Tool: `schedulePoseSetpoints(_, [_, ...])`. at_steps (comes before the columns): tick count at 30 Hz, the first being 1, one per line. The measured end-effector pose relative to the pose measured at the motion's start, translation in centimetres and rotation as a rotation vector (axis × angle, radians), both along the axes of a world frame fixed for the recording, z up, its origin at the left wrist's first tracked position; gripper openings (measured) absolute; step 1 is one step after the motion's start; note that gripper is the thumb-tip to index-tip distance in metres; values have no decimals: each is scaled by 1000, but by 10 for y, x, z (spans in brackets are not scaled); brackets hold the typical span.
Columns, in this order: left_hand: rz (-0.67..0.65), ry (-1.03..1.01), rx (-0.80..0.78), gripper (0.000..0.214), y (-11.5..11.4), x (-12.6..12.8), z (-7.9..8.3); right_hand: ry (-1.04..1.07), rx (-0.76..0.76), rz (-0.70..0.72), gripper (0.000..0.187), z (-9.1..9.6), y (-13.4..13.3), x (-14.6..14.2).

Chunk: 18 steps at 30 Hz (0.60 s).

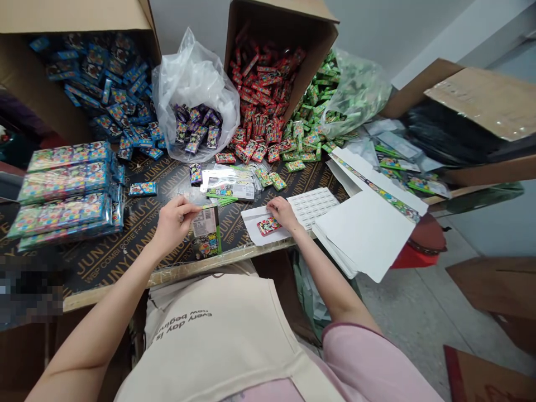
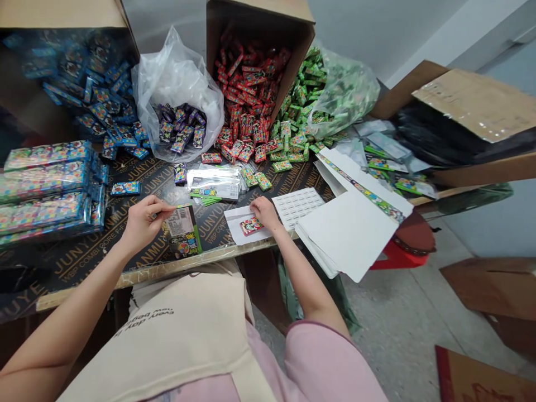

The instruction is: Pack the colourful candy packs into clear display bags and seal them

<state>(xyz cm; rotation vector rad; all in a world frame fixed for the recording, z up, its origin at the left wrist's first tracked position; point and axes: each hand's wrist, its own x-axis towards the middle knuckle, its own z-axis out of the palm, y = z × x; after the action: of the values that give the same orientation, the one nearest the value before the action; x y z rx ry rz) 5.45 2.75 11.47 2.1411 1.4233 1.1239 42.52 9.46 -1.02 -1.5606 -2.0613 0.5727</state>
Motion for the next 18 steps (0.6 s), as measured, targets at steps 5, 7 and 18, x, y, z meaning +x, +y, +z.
schedulePoseSetpoints(5, [85, -24, 25, 10, 0, -1, -6, 61, -105, -88, 9, 4, 7, 3])
schedulePoseSetpoints(7, [93, -37, 31, 9, 0, -1, -8, 95, -117, -127, 11, 13, 14, -1])
schedulePoseSetpoints(18, [111, -132, 64, 10, -6, -1, -12, 649, -477, 428, 29, 144, 5, -169])
